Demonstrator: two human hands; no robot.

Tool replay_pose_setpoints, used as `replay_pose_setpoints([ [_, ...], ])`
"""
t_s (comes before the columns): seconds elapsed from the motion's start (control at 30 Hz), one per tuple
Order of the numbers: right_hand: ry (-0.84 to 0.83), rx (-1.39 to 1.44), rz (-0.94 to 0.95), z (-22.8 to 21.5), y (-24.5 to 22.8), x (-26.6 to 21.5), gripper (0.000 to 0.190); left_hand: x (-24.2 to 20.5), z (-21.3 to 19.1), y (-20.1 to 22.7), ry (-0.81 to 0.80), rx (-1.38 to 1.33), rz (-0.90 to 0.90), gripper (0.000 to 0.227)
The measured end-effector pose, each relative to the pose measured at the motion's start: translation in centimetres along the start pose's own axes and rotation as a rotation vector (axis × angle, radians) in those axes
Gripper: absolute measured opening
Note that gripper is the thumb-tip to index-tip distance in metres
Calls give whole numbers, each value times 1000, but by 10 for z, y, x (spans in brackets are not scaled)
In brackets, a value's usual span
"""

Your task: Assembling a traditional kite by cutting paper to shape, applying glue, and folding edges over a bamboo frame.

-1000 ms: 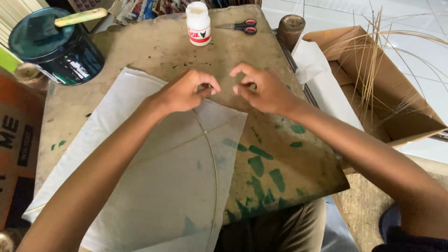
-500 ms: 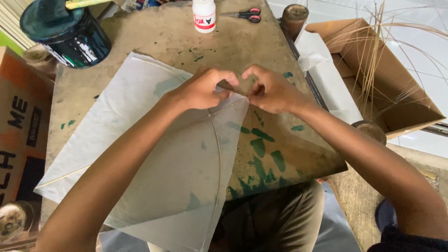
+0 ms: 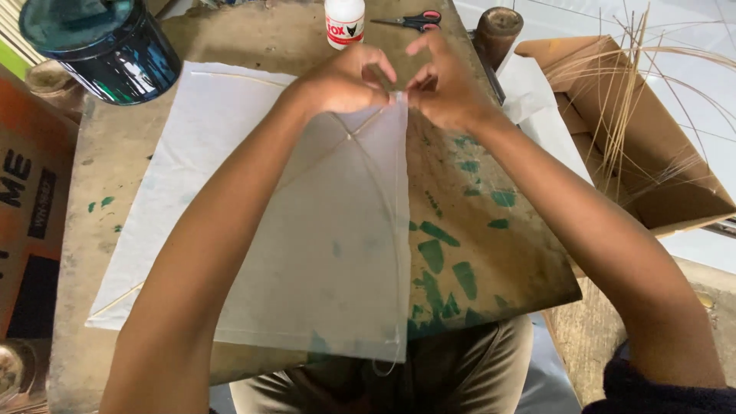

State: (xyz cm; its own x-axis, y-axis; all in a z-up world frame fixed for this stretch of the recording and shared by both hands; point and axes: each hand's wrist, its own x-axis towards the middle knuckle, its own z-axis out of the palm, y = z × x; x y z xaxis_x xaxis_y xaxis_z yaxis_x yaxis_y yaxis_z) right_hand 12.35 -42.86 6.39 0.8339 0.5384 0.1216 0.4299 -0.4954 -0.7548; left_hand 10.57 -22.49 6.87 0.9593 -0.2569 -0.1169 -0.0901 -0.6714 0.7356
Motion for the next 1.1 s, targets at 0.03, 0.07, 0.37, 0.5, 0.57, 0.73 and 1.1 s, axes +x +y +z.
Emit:
replay_pose_setpoints([
  [0.03, -3, 0, 7, 0, -2, 4, 52, 3, -3, 0, -5, -5, -2, 35],
  [0.07, 49, 12, 45, -1, -3, 7, 54, 7, -6, -1, 24, -19, -12, 34],
  [0.37, 176, 516, 544, 6, -18, 12, 83, 50, -18, -8, 134, -4, 10, 22],
  [0.5, 181, 483, 529, 10, -22, -3, 84, 56, -17, -13, 152, 26, -34, 20],
  [0.57, 187, 471, 532, 12, -22, -5, 84, 53, -16, -11, 192, 8, -69, 19],
  [0.73, 220, 438, 502, 19, -20, -8, 79, 54, -10, -13, 287, -51, -123, 23],
  [1.1, 252, 306, 399, 11, 1, -5, 79, 30, 9, -61, 664, 255, 455, 11],
])
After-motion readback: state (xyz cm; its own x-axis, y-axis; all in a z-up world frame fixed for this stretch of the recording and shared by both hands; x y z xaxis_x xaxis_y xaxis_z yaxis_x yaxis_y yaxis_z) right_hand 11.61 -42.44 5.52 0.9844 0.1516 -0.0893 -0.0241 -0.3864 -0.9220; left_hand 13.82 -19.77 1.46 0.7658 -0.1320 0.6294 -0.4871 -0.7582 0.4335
